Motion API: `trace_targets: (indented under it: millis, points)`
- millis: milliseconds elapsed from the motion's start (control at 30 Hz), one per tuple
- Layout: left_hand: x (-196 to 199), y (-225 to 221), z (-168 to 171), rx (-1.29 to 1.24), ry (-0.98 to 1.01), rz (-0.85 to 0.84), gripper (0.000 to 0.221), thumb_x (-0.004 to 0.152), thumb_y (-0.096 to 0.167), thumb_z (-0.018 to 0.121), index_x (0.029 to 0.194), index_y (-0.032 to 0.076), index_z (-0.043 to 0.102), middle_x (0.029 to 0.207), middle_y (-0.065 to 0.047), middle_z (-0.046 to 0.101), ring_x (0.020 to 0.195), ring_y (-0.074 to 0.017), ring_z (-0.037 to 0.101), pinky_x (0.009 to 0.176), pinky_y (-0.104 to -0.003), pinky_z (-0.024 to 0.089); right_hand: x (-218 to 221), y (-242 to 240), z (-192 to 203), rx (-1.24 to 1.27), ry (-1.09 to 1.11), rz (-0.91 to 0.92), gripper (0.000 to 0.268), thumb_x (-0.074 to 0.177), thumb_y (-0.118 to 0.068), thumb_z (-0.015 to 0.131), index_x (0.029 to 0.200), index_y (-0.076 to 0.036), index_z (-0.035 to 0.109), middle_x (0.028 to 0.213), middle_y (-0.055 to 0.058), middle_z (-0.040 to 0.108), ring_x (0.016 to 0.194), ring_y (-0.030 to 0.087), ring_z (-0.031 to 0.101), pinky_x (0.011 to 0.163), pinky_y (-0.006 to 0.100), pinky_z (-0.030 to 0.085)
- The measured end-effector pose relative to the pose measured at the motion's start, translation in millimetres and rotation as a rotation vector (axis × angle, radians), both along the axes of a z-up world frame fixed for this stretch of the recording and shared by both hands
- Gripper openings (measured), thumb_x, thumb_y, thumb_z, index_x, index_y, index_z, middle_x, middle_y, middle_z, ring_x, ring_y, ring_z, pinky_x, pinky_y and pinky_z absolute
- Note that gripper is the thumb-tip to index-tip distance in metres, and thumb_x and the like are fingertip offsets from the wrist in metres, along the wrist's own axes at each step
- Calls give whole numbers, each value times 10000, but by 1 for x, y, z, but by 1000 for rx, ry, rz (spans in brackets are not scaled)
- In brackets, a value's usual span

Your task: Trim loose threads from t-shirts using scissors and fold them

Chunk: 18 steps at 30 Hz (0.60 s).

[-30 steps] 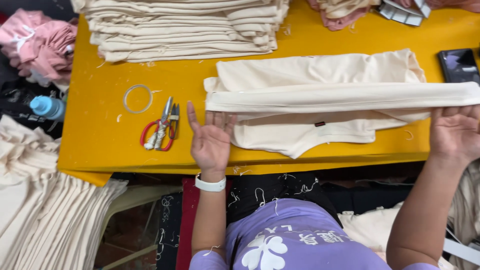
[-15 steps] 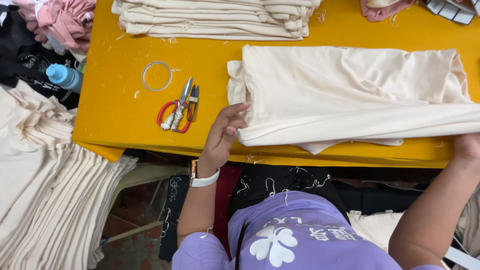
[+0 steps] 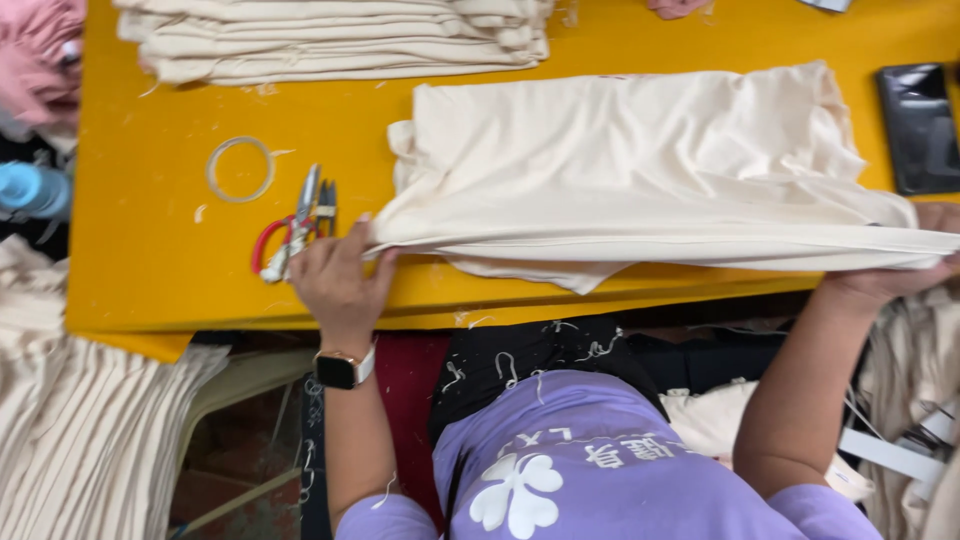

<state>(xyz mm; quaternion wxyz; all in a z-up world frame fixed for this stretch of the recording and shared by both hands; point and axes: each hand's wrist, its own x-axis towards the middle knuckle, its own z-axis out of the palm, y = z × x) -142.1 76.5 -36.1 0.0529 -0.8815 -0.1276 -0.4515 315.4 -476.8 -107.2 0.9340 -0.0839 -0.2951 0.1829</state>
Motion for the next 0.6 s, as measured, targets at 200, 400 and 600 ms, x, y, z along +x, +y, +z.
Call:
trace_targets:
  millis: [200,400,600]
  points:
    - [-3,10,-15,-105,42,305,415,849,205,775,1249,106,731,958,-62,696,875,-310,593,738,-440,368,-78,58,63,29,-96,-18,357,1101,-428,489,770,-322,568,611,-209,605,514,-9,179,486,207,140]
    - [6,18,4,-166,2,315,437,838,67,717,1271,6,708,984,-67,733,875,-346,603,790,-459,382,-129,115,125,384,168,74,460,948,-248,516,577,-194,249,475,-66,217,404,77,160,408,290,136]
    - [-8,59,7,-1660,-89,-593,648,840,259,808,1408,119,531,781,10,579,804,-102,568,831,-257,478,-100,77,82,-379,96,90,311,1065,-351,575,883,-152,420,665,-11,480,710,205,461,681,324,387]
